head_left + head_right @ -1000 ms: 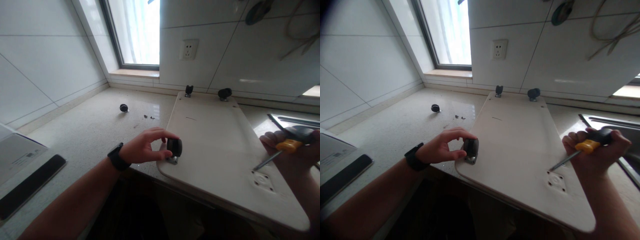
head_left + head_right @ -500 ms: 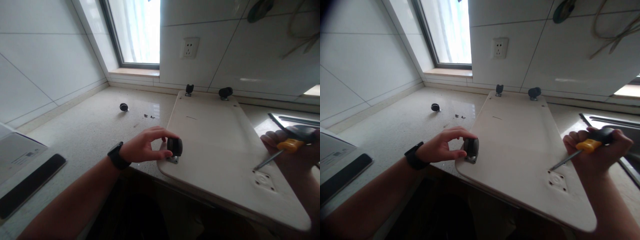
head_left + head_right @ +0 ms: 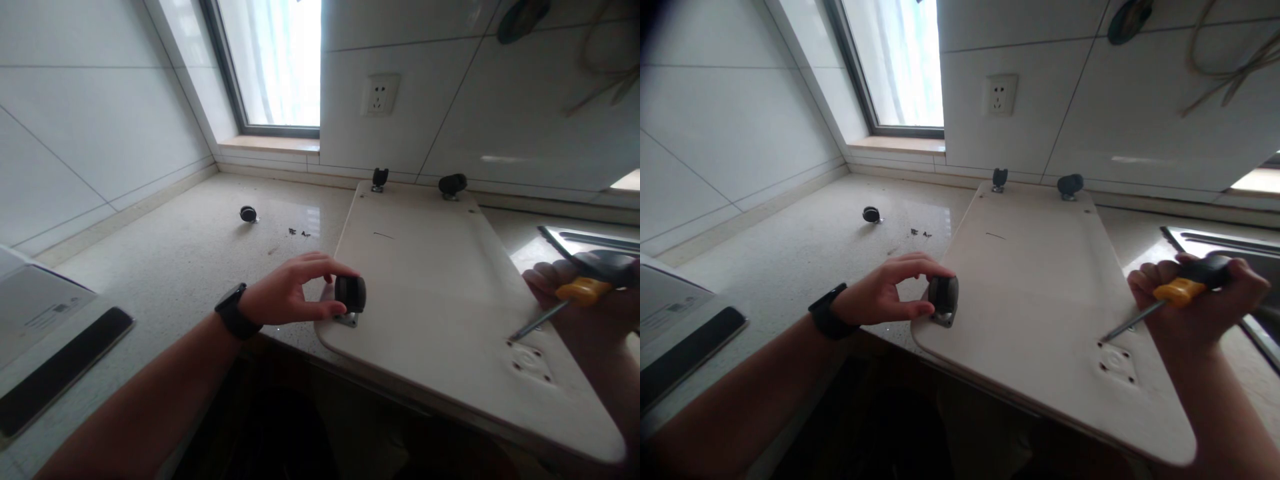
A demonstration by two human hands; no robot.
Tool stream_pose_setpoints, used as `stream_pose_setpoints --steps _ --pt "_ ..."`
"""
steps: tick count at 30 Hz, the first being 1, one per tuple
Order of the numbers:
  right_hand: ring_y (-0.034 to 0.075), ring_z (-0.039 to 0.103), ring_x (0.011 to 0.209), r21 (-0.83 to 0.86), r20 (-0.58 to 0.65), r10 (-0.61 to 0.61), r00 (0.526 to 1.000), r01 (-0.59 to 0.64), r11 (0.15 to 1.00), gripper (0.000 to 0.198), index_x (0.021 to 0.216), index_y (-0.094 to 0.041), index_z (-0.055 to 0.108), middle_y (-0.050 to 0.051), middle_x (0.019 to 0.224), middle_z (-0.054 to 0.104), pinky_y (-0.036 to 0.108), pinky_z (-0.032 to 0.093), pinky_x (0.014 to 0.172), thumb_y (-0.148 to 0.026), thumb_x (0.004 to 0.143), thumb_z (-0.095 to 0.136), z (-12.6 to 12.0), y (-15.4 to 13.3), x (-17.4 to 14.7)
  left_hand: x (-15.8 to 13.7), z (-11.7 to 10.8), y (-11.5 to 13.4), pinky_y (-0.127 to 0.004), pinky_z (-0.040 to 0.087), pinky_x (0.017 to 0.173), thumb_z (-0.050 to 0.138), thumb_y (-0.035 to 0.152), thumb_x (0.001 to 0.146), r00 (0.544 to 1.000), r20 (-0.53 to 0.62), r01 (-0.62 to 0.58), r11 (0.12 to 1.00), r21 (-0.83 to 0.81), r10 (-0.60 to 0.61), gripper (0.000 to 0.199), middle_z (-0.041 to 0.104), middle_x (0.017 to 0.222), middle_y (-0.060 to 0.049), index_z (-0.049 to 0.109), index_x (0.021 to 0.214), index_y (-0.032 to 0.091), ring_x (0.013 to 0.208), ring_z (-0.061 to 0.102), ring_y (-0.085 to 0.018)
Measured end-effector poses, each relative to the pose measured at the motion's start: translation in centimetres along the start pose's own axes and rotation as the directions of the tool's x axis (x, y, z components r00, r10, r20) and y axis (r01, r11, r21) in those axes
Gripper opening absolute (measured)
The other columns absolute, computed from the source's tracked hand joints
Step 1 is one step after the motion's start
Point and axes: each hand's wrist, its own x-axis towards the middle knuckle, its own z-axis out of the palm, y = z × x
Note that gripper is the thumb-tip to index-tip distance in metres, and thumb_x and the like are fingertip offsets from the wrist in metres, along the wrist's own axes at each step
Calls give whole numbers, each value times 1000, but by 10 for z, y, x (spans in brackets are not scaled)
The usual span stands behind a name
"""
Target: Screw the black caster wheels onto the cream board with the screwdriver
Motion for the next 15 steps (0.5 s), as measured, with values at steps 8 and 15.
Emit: stream_pose_setpoints --steps 8,15 --pt "13 30 43 -309 90 -95 991 118 944 56 64 -22 54 -2 49 33 31 25 40 -63 90 27 6 -1 -2 0 0 0 -42 50 93 78 38 89 1000 -2 3 1000 23 -3 49 70 110 -9 66 134 23 99 63 -24" --pt "14 29 44 -369 127 -110 986 150 917 63 60 -21 56 0 48 30 31 25 41 -56 95 18 15 1 -15 0 -1 0 -41 50 91 79 39 89 1000 -1 2 1000 27 -2 49 70 108 -9 67 133 23 98 63 -23"
